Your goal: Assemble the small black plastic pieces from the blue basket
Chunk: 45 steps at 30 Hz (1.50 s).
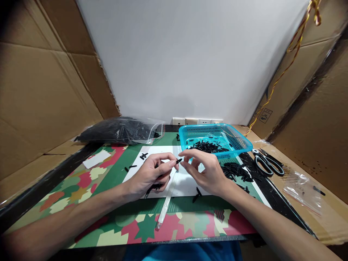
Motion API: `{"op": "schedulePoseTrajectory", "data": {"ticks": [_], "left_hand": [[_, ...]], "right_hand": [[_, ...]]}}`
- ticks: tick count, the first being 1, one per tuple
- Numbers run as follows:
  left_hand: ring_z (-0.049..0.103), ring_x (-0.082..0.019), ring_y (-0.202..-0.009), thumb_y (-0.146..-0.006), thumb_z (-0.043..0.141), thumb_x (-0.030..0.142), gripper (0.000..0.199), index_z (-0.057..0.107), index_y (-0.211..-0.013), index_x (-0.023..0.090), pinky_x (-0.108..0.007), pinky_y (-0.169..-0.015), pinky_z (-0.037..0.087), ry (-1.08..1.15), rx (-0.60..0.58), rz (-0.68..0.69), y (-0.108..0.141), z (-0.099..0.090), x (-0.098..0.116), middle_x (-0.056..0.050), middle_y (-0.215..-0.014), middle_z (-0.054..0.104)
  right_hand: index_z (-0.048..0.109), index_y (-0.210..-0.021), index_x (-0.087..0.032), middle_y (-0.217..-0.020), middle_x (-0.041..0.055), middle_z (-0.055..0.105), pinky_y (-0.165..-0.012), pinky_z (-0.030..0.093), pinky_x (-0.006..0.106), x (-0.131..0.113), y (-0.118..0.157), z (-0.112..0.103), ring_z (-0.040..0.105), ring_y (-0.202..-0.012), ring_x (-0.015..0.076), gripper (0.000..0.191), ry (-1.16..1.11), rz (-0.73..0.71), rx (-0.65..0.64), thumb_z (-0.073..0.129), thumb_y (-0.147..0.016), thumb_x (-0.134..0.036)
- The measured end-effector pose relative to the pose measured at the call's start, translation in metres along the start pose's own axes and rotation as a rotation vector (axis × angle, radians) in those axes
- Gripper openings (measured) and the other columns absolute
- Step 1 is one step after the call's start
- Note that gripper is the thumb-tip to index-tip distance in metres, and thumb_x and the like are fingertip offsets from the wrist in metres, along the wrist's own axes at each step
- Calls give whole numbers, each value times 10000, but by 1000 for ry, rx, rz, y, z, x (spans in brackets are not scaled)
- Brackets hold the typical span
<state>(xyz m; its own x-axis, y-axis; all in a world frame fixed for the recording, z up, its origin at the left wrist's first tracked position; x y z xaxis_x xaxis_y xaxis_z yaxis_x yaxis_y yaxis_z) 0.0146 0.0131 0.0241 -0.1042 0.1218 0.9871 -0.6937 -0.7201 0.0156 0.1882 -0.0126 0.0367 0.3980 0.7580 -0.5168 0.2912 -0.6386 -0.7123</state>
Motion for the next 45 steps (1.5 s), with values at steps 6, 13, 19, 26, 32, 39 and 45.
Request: {"op": "schedulePoseTrajectory", "data": {"ticks": [6,13,19,26,32,39,45], "left_hand": [[239,-29,-352,-924,641,483,306,574,-911,185,-144,-350,317,-4,32,15,0,-1,1,131,-451,322],[244,-30,-349,-940,619,486,294,580,-920,196,-143,-353,320,-2,25,30,1,1,3,128,-444,325],[267,-35,-349,-933,630,486,302,561,-904,194,-153,-358,329,-20,23,56,0,2,2,124,-446,350],[258,-42,-388,-949,607,487,288,551,-984,207,-168,-400,330,-96,41,82,2,2,0,121,-472,354],[244,-51,-398,-956,581,511,315,548,-1048,211,-169,-399,251,-153,34,78,6,6,0,121,-481,315],[241,-61,-396,-971,552,511,299,539,-1046,222,-181,-400,250,-196,22,76,8,6,1,123,-479,286],[263,-59,-422,-983,538,479,280,568,-1038,206,-184,-432,200,-347,60,123,9,7,10,108,-497,325]], "right_hand": [[666,-1135,-217,-747,9,690,-547,464,246,-8,8,-1,598,-575,114,238,270,-285,168,641,-930,-98],[683,-1084,-187,-740,25,698,-569,475,248,-7,11,2,627,-602,125,212,364,-317,165,668,-904,-78],[688,-1150,-206,-740,17,736,-572,506,249,-10,10,0,651,-579,123,259,380,-344,212,652,-917,-99],[720,-1105,-202,-701,3,737,-533,511,222,-9,7,1,652,-543,108,214,275,-263,171,631,-931,-113],[741,-1019,-188,-595,-20,678,-506,511,223,-11,3,0,589,-466,98,152,99,-70,157,629,-928,-141],[736,-953,-178,-563,-32,645,-505,508,220,-10,2,-3,591,-472,100,104,59,-68,93,650,-914,-133],[742,-958,-188,-574,-28,646,-509,498,220,-9,0,-6,586,-483,98,107,19,-21,38,638,-938,-174]]}}
Point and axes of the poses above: each hand's wrist, its own y-axis away from the middle knuckle, its own z-axis out of the palm, x = y × z, the point moved 4 cm from there along -y, towards the middle knuckle
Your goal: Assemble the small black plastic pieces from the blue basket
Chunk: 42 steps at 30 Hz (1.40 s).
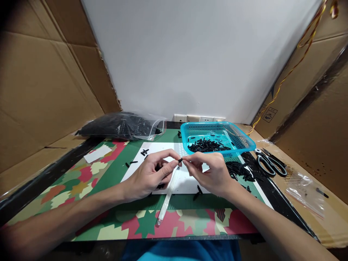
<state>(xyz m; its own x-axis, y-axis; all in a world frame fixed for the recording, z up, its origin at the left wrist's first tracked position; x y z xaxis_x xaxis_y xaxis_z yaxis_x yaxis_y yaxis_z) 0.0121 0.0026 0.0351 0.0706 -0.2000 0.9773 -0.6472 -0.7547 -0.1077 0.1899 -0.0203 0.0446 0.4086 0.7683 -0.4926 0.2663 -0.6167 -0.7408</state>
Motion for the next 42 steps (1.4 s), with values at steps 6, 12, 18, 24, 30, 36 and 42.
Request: {"op": "schedulePoseTrajectory", "data": {"ticks": [6,12,18,24,30,36,42], "left_hand": [[386,-86,-496,-1015,481,392,256,622,-1065,183,-208,-510,314,-381,33,183,-1,-6,6,64,-573,454],[299,-86,-510,-1040,413,286,276,625,-1173,169,-221,-545,288,-666,-29,364,0,-11,5,70,-621,405],[429,-122,-564,-1031,411,262,305,638,-1216,177,-240,-590,321,-770,-109,372,1,-13,-1,21,-666,490],[396,-103,-532,-1037,415,271,307,638,-1234,193,-224,-564,312,-740,-130,383,2,-13,0,45,-633,461],[420,-92,-546,-997,456,193,246,635,-1165,174,-216,-558,332,-753,-117,487,2,-12,3,33,-668,539],[404,-75,-565,-1012,470,211,220,641,-1143,170,-207,-563,342,-609,-82,465,1,-11,6,47,-679,502],[394,-64,-539,-1016,496,236,200,627,-1156,181,-191,-534,335,-440,-96,370,-1,-11,0,77,-628,431]], "right_hand": [[743,-952,-189,-580,-28,653,-464,453,198,2,0,0,569,-464,84,114,-4,20,-42,629,-958,-196],[704,-949,-187,-606,-31,645,-488,426,204,3,1,3,552,-485,81,122,87,-151,-85,593,-965,-140],[612,-812,-204,-556,-53,532,-490,314,257,6,10,11,436,-460,88,185,276,-318,-146,549,-939,-84],[553,-817,-193,-593,-38,555,-506,327,263,-3,14,11,460,-491,98,179,338,-415,-184,552,-921,-47],[560,-828,-192,-570,-59,531,-495,344,231,-11,12,10,435,-459,81,195,306,-414,-110,537,-869,-3],[575,-789,-192,-531,-77,513,-484,381,197,-15,9,10,438,-430,59,186,257,-380,93,613,-828,-15],[627,-797,-189,-570,-55,615,-491,443,168,-16,3,2,528,-455,56,141,171,-231,124,609,-846,-58]]}}
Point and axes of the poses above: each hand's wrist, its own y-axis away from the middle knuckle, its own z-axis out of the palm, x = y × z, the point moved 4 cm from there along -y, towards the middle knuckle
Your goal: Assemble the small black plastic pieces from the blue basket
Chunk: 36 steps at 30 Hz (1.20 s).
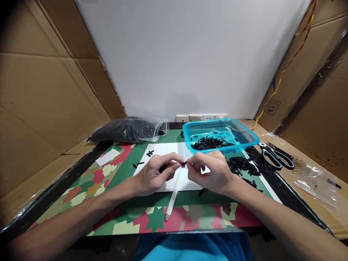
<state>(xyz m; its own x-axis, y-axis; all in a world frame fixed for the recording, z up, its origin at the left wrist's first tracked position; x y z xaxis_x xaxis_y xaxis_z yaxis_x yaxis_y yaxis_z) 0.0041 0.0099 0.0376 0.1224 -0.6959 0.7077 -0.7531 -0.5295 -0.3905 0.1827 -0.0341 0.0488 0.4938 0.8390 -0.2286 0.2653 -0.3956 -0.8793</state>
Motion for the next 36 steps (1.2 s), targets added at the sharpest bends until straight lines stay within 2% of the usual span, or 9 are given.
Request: {"op": "schedulePoseTrajectory", "data": {"ticks": [10,16,23,29,36], "left_hand": [[402,-59,-506,-1029,492,298,208,641,-1116,182,-186,-512,349,125,24,-70,-1,-1,3,79,-596,431],[408,-68,-535,-1024,494,276,210,640,-1141,183,-196,-529,346,-3,12,-44,-2,-5,1,70,-624,449],[378,-78,-555,-1023,463,259,226,641,-1128,168,-206,-550,338,-173,-61,-16,-2,-5,-2,67,-645,423],[369,-78,-558,-1001,477,217,204,642,-1106,159,-211,-554,319,-239,-98,7,-5,-2,3,64,-646,442],[402,-82,-549,-1028,460,318,245,645,-1077,166,-208,-548,345,-102,-27,-55,-4,0,3,62,-623,454]], "right_hand": [[694,-895,-179,-577,-51,633,-489,455,163,4,-1,-1,545,-462,59,93,-140,57,-58,639,-893,-104],[697,-968,-175,-619,-40,660,-472,411,156,12,-1,0,559,-476,55,109,-179,58,-178,601,-961,-122],[688,-913,-169,-560,-61,574,-461,340,190,19,5,7,449,-453,58,116,-123,26,-308,584,-957,-147],[667,-830,-170,-549,-70,536,-472,353,183,16,6,9,434,-454,53,114,-120,74,-306,595,-890,-106],[642,-787,-184,-510,-79,508,-463,373,182,10,2,10,437,-431,57,134,-104,49,-164,594,-844,-73]]}}
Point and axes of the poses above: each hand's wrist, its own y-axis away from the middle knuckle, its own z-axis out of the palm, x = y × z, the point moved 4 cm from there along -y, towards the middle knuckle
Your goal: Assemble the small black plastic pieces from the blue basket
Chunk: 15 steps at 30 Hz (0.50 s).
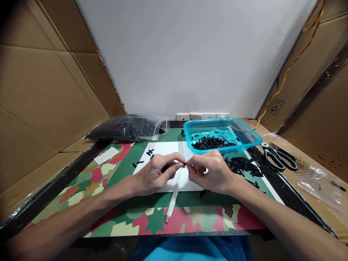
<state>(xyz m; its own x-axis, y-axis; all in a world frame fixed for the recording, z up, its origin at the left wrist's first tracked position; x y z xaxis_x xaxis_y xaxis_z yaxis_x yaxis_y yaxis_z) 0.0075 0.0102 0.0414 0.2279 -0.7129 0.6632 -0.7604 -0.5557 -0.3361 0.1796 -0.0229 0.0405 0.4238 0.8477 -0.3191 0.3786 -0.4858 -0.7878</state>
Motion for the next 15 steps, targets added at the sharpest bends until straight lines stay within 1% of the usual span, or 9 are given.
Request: {"op": "schedulePoseTrajectory", "data": {"ticks": [4,8,12,15], "left_hand": [[419,-81,-544,-1027,468,348,255,639,-1082,167,-207,-540,350,92,13,-39,1,0,0,60,-626,468],[379,-70,-503,-1029,472,383,258,610,-1066,168,-201,-513,325,220,33,-107,1,0,2,84,-585,412],[377,-64,-494,-1025,481,415,268,596,-1059,175,-194,-498,311,285,27,-152,2,1,3,88,-579,401],[373,-65,-489,-1020,486,433,278,590,-1046,176,-193,-487,302,292,19,-185,2,2,3,88,-570,400]], "right_hand": [[625,-751,-193,-504,-79,535,-454,405,175,-2,-1,-3,482,-415,58,139,-5,21,71,619,-810,-67],[624,-707,-192,-486,-72,569,-430,424,171,-3,-4,-11,508,-388,60,148,40,41,170,655,-804,-85],[699,-814,-203,-510,-68,610,-453,464,177,-6,-5,-16,555,-414,71,107,96,25,208,672,-825,-100],[715,-894,-210,-541,-60,638,-456,465,187,-5,-3,-19,577,-429,78,93,104,33,265,682,-864,-129]]}}
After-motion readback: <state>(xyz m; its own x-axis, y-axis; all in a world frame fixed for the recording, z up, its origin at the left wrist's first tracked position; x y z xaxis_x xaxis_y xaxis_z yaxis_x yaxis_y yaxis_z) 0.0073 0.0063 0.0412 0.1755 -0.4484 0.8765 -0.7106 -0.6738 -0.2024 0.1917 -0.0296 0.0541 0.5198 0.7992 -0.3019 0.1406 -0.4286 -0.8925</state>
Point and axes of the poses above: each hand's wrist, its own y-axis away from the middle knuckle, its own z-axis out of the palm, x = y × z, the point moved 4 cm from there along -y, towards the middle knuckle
